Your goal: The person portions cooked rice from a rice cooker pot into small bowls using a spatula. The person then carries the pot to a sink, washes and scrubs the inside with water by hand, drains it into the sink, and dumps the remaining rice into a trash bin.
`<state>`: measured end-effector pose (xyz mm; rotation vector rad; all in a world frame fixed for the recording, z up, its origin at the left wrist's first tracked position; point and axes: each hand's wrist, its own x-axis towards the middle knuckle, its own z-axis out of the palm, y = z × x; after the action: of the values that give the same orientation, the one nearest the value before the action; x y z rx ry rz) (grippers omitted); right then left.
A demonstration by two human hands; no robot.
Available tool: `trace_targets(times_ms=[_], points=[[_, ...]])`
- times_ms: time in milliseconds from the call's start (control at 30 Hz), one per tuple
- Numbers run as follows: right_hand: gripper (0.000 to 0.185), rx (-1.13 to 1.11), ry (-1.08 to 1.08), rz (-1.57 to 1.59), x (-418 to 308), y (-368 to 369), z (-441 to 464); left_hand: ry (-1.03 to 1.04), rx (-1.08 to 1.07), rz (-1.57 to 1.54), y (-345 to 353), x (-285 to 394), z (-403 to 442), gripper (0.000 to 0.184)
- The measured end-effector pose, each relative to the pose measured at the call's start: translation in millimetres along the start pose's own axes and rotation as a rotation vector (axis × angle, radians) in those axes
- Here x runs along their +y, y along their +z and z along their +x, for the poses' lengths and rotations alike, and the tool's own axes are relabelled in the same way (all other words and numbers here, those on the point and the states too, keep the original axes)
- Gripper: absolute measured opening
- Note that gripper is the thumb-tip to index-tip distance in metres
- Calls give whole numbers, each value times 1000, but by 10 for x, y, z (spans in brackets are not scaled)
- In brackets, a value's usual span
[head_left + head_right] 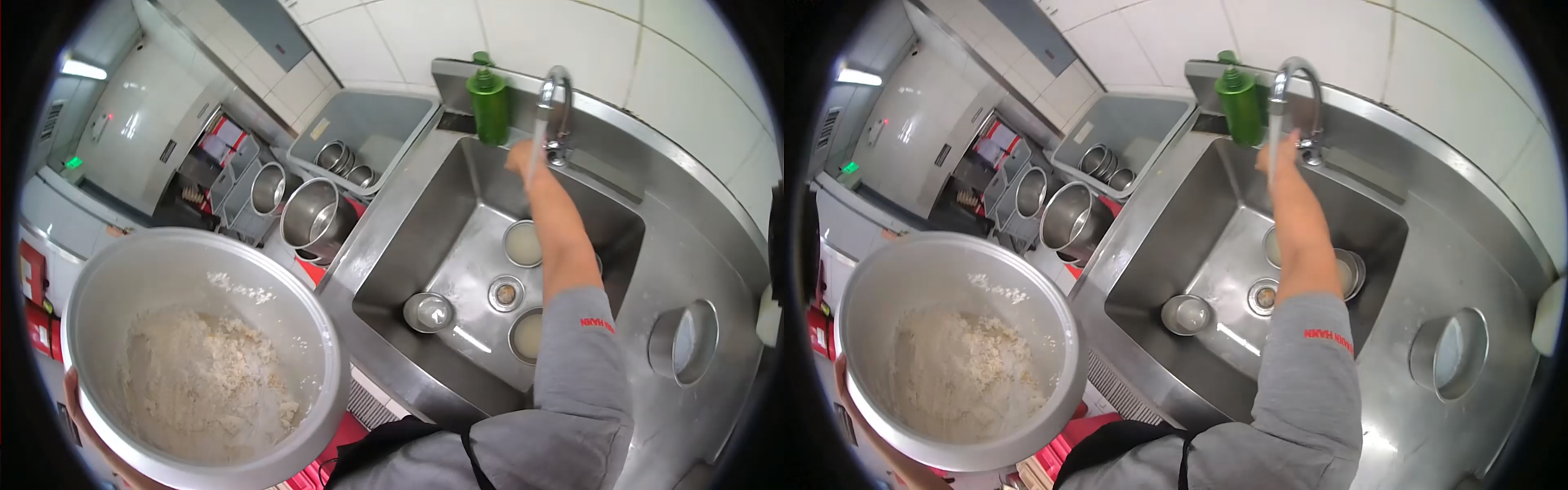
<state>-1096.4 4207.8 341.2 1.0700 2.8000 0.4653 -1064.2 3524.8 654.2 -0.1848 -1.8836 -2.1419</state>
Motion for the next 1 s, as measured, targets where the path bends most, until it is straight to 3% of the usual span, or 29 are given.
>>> trace_targets(times_ms=[33, 67, 100, 133, 167, 233, 300, 367, 400, 433, 467, 500, 533, 567, 600, 633, 700, 767, 833, 867, 933, 1000], points=[[42, -100, -203, -23, -113, 92, 132, -17, -43, -29, -62, 48, -17, 40], [39, -84, -176, 334, -217, -22, -91, -37, -92, -51, -35, 99, 20, 39], [34, 100, -494, 521, -333, -128, -206, -54, -136, -68, 3, 162, 27, 39], [31, 419, -760, 808, -346, -334, -591, -77, -191, -76, 50, 254, 56, 39], [17, -48, -277, 1369, -424, -661, -1021, -96, -229, -57, 179, 343, 53, 36], [8, -43, -19, 2178, -539, -925, -1775, -156, -430, -76, 123, 580, 184, 35], [8, -55, 70, 2407, -559, -1126, -2597, -151, -532, -123, 199, 785, 172, 33], [29, -389, 316, 2197, -777, -1279, -3546, -103, -563, -48, 164, 749, 129, 29], [47, -419, 164, 2332, -915, -1047, -3770, -163, -649, -83, 159, 691, 183, 27], [45, -123, 313, 2395, -950, -1323, -4288, -225, -730, -117, 112, 638, 245, 24], [44, -180, 416, 2608, -952, -1231, -4527, -304, -786, -160, 87, 675, 95, 22], [30, -96, 629, 2638, -941, -1460, -4937, -388, -831, -196, -6, 710, -39, 21], [36, -158, 696, 2602, -411, -897, -4321, -393, -923, -123, 980, 265, 18, 22], [47, -301, 743, 2360, -278, -845, -4310, -379, -1026, -94, 1200, -161, 105, 23], [58, -201, 858, 2075, -171, -393, -3936, -397, -1105, -5, 1803, -754, 94, 24], [57, -113, 977, 2036, 35, 10, -3754, -420, -1187, 101, 2307, -1148, -51, 24], [56, 55, 1069, 1960, -49, 43, -4254, -405, -1236, 352, 1886, -1328, 4, 25], [46, 305, 1282, 1649, -277, 142, -4766, -450, -1279, 522, 1400, -1737, 141, 24], [37, 398, 1319, 1682, -280, 99, -4834, -484, -1276, 661, 1455, -2111, 15, 29], [33, 480, 1342, 1555, -256, 340, -4808, -539, -1288, 625, 1491, -2530, -3, 31], [40, 358, 1359, 1447, -138, 438, -4887, -624, -1295, 578, 1541, -2983, -88, 34], [47, 251, 1398, 1346, -190, 420, -4898, -911, -1188, 507, 1556, -3241, -237, 36]])
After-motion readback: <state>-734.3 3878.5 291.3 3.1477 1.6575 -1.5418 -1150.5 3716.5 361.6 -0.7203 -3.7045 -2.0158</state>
